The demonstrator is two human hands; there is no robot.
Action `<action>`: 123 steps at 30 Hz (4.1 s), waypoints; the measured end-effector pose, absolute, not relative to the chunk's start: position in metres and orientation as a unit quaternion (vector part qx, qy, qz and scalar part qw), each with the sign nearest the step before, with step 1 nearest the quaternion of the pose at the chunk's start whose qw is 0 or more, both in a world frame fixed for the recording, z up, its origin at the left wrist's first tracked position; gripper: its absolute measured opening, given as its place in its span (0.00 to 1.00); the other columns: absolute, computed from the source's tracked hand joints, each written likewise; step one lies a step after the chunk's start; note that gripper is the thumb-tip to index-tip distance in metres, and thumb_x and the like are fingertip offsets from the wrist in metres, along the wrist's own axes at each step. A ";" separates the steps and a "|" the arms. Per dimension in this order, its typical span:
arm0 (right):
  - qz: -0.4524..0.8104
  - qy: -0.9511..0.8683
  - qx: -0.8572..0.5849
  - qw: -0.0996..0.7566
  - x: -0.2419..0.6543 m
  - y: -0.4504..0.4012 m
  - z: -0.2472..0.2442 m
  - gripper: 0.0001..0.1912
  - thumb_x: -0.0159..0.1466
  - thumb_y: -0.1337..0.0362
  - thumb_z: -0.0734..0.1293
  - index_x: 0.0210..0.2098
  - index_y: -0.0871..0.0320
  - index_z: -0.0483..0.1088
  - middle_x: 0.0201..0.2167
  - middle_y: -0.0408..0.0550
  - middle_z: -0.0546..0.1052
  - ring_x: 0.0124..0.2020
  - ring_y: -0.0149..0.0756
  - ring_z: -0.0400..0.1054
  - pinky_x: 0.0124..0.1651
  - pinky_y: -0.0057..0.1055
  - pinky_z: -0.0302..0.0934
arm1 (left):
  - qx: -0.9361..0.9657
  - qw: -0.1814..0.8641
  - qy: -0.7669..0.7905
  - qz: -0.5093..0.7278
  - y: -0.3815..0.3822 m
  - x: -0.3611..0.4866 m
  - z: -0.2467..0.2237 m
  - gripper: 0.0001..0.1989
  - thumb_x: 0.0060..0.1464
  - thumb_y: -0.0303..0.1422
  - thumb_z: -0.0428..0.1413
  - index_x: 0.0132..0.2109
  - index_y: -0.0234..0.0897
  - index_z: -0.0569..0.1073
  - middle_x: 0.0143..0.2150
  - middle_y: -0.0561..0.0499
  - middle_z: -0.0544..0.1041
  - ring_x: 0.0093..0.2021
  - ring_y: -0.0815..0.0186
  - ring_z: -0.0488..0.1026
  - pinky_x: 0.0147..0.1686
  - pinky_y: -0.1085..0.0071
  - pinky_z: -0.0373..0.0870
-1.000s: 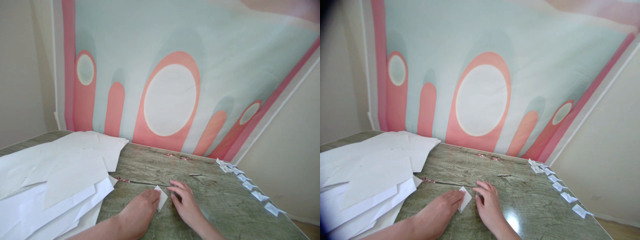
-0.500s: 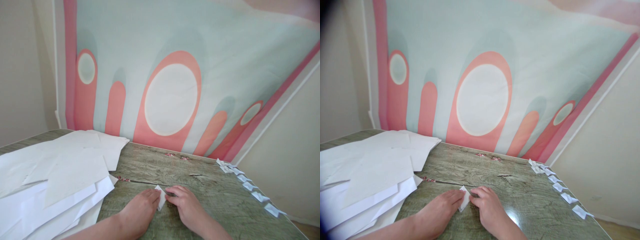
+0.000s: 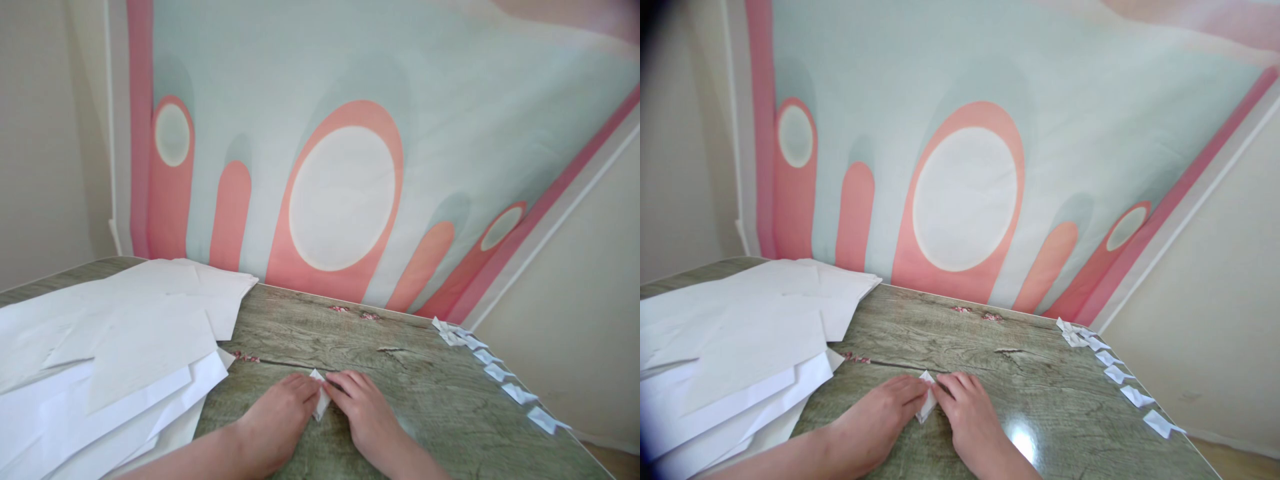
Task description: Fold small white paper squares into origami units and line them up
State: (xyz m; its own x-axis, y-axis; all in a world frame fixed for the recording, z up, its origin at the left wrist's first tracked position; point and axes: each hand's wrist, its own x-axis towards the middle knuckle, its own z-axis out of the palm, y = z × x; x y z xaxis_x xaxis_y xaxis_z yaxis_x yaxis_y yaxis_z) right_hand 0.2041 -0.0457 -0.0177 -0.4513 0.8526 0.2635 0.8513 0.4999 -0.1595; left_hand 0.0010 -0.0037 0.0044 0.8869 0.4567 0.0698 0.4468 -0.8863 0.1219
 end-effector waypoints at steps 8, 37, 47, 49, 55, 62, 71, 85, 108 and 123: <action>0.015 -0.842 -0.516 0.155 0.200 -0.047 -0.018 0.21 0.65 0.71 0.59 0.57 0.53 0.61 0.53 0.47 0.68 0.51 0.40 0.60 0.54 0.37 0.54 | 0.968 0.063 0.229 0.080 0.001 -0.003 0.013 0.19 0.53 0.25 0.48 0.52 0.34 0.68 0.55 0.45 0.70 0.57 0.60 0.63 0.60 0.63 0.52; -0.052 -0.843 -0.485 0.225 0.200 -0.042 -0.024 0.14 0.65 0.71 0.61 0.50 0.56 0.67 0.47 0.48 0.72 0.46 0.40 0.64 0.49 0.37 0.58 | 0.950 0.166 0.222 0.146 0.017 -0.009 0.006 0.25 0.51 0.23 0.48 0.57 0.39 0.65 0.57 0.48 0.69 0.59 0.61 0.61 0.61 0.62 0.53; -0.074 -0.842 -0.485 0.225 0.199 -0.042 -0.021 0.05 0.64 0.69 0.63 0.36 0.56 0.71 0.32 0.44 0.73 0.34 0.35 0.64 0.38 0.32 0.57 | 0.903 0.175 0.330 0.214 0.021 -0.007 -0.004 0.15 0.49 0.29 0.58 0.46 0.40 0.72 0.45 0.48 0.75 0.46 0.60 0.70 0.47 0.67 0.65; -0.074 -0.842 -0.482 0.231 0.199 -0.042 -0.022 0.05 0.64 0.69 0.63 0.36 0.56 0.71 0.31 0.44 0.73 0.34 0.35 0.64 0.38 0.32 0.57 | 0.909 0.149 0.329 0.210 0.022 -0.006 -0.002 0.07 0.50 0.30 0.58 0.39 0.40 0.74 0.38 0.51 0.75 0.40 0.61 0.71 0.42 0.69 0.65; -0.060 -0.839 -0.480 0.251 0.200 -0.042 -0.023 0.06 0.64 0.70 0.63 0.37 0.55 0.71 0.32 0.44 0.73 0.35 0.35 0.64 0.39 0.32 0.57 | 0.951 0.033 0.266 0.151 0.019 -0.006 0.001 0.09 0.58 0.29 0.52 0.31 0.39 0.74 0.29 0.52 0.75 0.32 0.65 0.71 0.32 0.72 0.62; -0.023 -0.826 -0.493 0.272 0.200 -0.042 -0.023 0.07 0.64 0.68 0.62 0.36 0.55 0.72 0.31 0.45 0.72 0.35 0.35 0.65 0.39 0.32 0.58 | 0.948 0.025 0.283 0.141 0.013 -0.006 0.002 0.09 0.58 0.29 0.51 0.30 0.38 0.73 0.28 0.52 0.75 0.30 0.63 0.71 0.31 0.72 0.62; 0.168 -0.733 -0.552 0.359 0.197 -0.039 -0.019 0.07 0.62 0.65 0.65 0.29 0.56 0.73 0.30 0.44 0.71 0.35 0.34 0.67 0.39 0.29 0.61 | 0.839 0.306 0.402 0.203 0.028 -0.006 0.001 0.07 0.49 0.32 0.55 0.34 0.40 0.77 0.32 0.55 0.79 0.33 0.65 0.74 0.33 0.76 0.65; 0.168 -0.701 -0.601 0.346 0.191 -0.031 -0.020 0.08 0.61 0.69 0.63 0.25 0.58 0.68 0.28 0.44 0.69 0.32 0.34 0.65 0.37 0.29 0.58 | 0.849 0.285 0.382 0.230 0.026 -0.002 0.004 0.08 0.53 0.30 0.52 0.37 0.39 0.76 0.35 0.53 0.78 0.39 0.63 0.71 0.43 0.70 0.61; 0.125 -0.679 -0.630 0.356 0.189 -0.032 -0.028 0.09 0.56 0.73 0.63 0.22 0.56 0.64 0.29 0.47 0.69 0.33 0.38 0.66 0.38 0.33 0.61 | 0.870 0.244 0.382 0.193 0.035 -0.004 -0.005 0.06 0.45 0.36 0.62 0.27 0.40 0.74 0.36 0.53 0.73 0.43 0.61 0.66 0.45 0.65 0.57; 0.112 -0.680 -0.635 0.350 0.190 -0.032 -0.035 0.09 0.56 0.73 0.61 0.22 0.55 0.60 0.28 0.46 0.67 0.33 0.38 0.65 0.37 0.33 0.61 | 0.870 0.208 0.402 0.195 0.030 -0.001 -0.005 0.11 0.53 0.35 0.54 0.24 0.39 0.73 0.35 0.52 0.73 0.42 0.60 0.66 0.45 0.62 0.58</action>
